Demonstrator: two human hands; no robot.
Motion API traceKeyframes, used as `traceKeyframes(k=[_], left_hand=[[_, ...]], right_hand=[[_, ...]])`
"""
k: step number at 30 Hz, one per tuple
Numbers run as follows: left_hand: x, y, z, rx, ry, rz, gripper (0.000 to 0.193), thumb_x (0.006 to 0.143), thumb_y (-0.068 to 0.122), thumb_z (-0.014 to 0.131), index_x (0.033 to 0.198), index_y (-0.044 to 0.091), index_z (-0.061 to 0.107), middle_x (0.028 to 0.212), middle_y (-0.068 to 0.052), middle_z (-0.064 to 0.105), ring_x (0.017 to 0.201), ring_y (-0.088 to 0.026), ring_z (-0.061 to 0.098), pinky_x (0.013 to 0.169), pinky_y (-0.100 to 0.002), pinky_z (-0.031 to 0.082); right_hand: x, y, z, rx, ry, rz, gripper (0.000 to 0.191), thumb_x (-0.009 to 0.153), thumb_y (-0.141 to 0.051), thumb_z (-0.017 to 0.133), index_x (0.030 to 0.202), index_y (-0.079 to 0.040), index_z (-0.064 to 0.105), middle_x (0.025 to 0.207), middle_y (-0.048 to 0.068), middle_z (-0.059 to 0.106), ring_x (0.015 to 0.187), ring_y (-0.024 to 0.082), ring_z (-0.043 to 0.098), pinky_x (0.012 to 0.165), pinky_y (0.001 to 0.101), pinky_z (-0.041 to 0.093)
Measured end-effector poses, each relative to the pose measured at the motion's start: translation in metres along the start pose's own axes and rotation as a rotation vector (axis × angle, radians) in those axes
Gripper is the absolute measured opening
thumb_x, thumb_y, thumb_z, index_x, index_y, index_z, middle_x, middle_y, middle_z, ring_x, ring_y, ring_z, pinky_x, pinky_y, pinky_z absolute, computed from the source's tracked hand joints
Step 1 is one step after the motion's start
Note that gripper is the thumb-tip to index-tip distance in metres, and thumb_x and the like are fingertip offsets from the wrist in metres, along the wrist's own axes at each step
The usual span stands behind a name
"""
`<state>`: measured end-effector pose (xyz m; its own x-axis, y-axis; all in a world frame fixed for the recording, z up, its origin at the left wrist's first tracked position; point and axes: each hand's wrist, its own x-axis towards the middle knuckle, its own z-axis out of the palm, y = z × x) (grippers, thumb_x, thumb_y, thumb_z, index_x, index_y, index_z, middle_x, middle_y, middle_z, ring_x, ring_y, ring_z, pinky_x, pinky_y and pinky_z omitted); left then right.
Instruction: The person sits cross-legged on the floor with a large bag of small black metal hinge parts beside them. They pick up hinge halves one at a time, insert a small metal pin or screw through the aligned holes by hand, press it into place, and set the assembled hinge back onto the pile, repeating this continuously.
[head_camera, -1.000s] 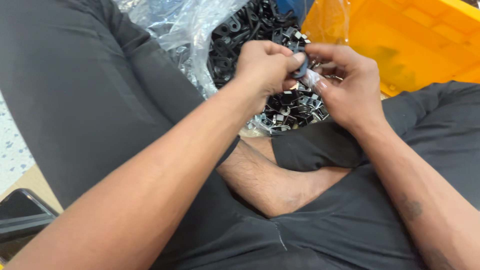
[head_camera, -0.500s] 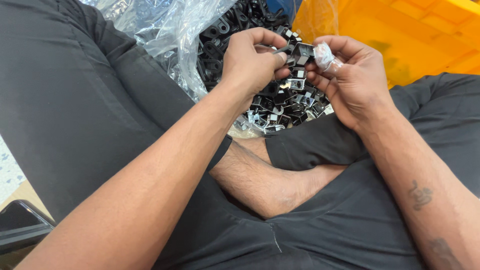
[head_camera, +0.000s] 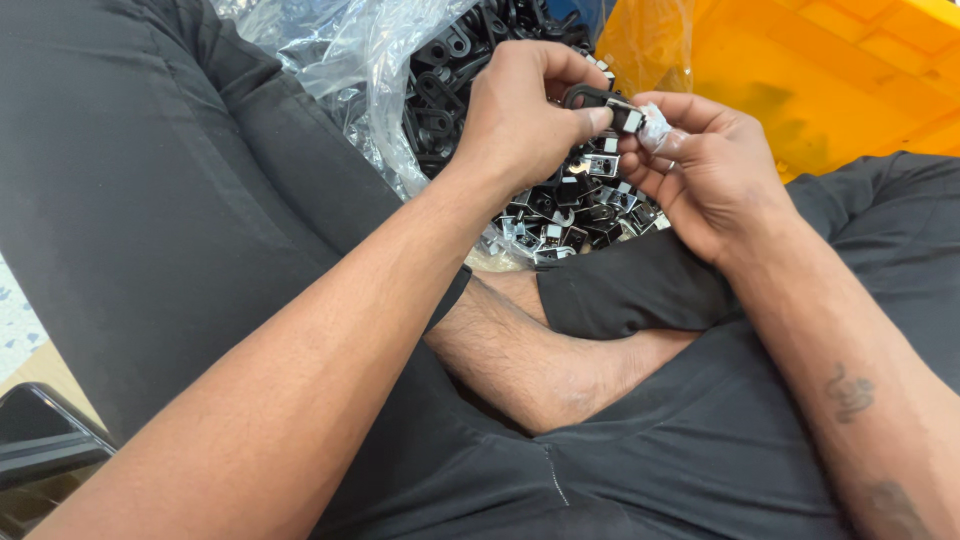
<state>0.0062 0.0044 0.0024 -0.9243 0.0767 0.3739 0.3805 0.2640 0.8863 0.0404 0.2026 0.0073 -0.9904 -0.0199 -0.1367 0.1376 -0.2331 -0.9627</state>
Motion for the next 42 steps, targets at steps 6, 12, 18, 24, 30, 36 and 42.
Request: traceKeyframes(k=[6,12,18,24,30,36,42], left_hand=[[0.001,-0.002,0.0,-0.281,-0.088,-0.405,0.018,0.079,0.006,0.081,0.097,0.009,0.08,0.085,-0.004,0.073,0.071,-0.012,0.071,0.061,-0.025,0.06],[0.004,-0.004,0.003,-0.56,-0.073,-0.43,0.011,0.081,-0.005,0.073,0.093,-0.004,0.074,0.087,-0.009,0.075,0.075,-0.014,0.079,0.063,-0.025,0.072],[0.003,-0.006,0.004,-0.461,-0.168,-0.314,0.012,0.085,0.0,0.074,0.096,-0.003,0.075,0.087,-0.01,0.074,0.076,-0.015,0.077,0.064,-0.024,0.068],[0.007,-0.012,0.01,-0.729,-0.256,-0.301,0.023,0.085,0.015,0.08,0.102,0.001,0.074,0.091,-0.006,0.077,0.077,-0.013,0.076,0.071,-0.023,0.067],[0.009,-0.013,0.018,-0.823,-0.283,-0.371,0.027,0.091,0.019,0.077,0.104,-0.005,0.078,0.088,-0.009,0.077,0.069,-0.011,0.07,0.064,-0.024,0.062],[0.006,-0.003,0.011,-0.371,-0.164,0.0,0.018,0.086,0.014,0.084,0.096,0.0,0.079,0.08,-0.007,0.081,0.065,-0.009,0.074,0.059,-0.023,0.062],[-0.006,0.003,0.004,0.096,-0.045,0.621,0.025,0.074,0.0,0.087,0.097,0.001,0.077,0.089,-0.014,0.076,0.083,-0.024,0.075,0.072,-0.036,0.061]], right_hand=[[-0.005,-0.003,0.009,-0.039,-0.012,0.034,0.024,0.1,0.003,0.059,0.124,0.002,0.064,0.106,0.014,0.068,0.091,0.019,0.07,0.084,0.0322,0.064],[-0.023,-0.007,0.024,-0.745,-0.119,-0.404,0.05,0.081,0.004,0.078,0.129,-0.003,0.064,0.117,0.001,0.066,0.105,0.011,0.065,0.083,0.026,0.06],[-0.032,-0.003,0.024,-0.809,0.0,-0.558,0.031,0.097,0.005,0.076,0.127,0.001,0.068,0.113,0.003,0.069,0.098,0.011,0.069,0.082,0.0224,0.06],[-0.031,0.0,0.019,-0.412,0.008,-0.479,0.031,0.098,0.013,0.065,0.127,0.002,0.066,0.108,0.003,0.066,0.094,0.011,0.071,0.081,0.0241,0.064],[-0.031,-0.001,0.019,-0.22,-0.037,-0.424,0.03,0.1,0.014,0.065,0.128,0.004,0.067,0.111,0.008,0.07,0.088,0.014,0.07,0.08,0.0245,0.061],[-0.03,-0.005,0.015,-0.09,-0.053,-0.232,0.028,0.101,0.007,0.056,0.127,0.004,0.066,0.106,0.01,0.072,0.092,0.018,0.073,0.08,0.0289,0.06],[-0.016,-0.011,0.004,0.274,-0.067,0.332,0.018,0.1,-0.005,0.046,0.112,0.002,0.058,0.098,0.01,0.069,0.089,0.021,0.069,0.076,0.0342,0.058]])
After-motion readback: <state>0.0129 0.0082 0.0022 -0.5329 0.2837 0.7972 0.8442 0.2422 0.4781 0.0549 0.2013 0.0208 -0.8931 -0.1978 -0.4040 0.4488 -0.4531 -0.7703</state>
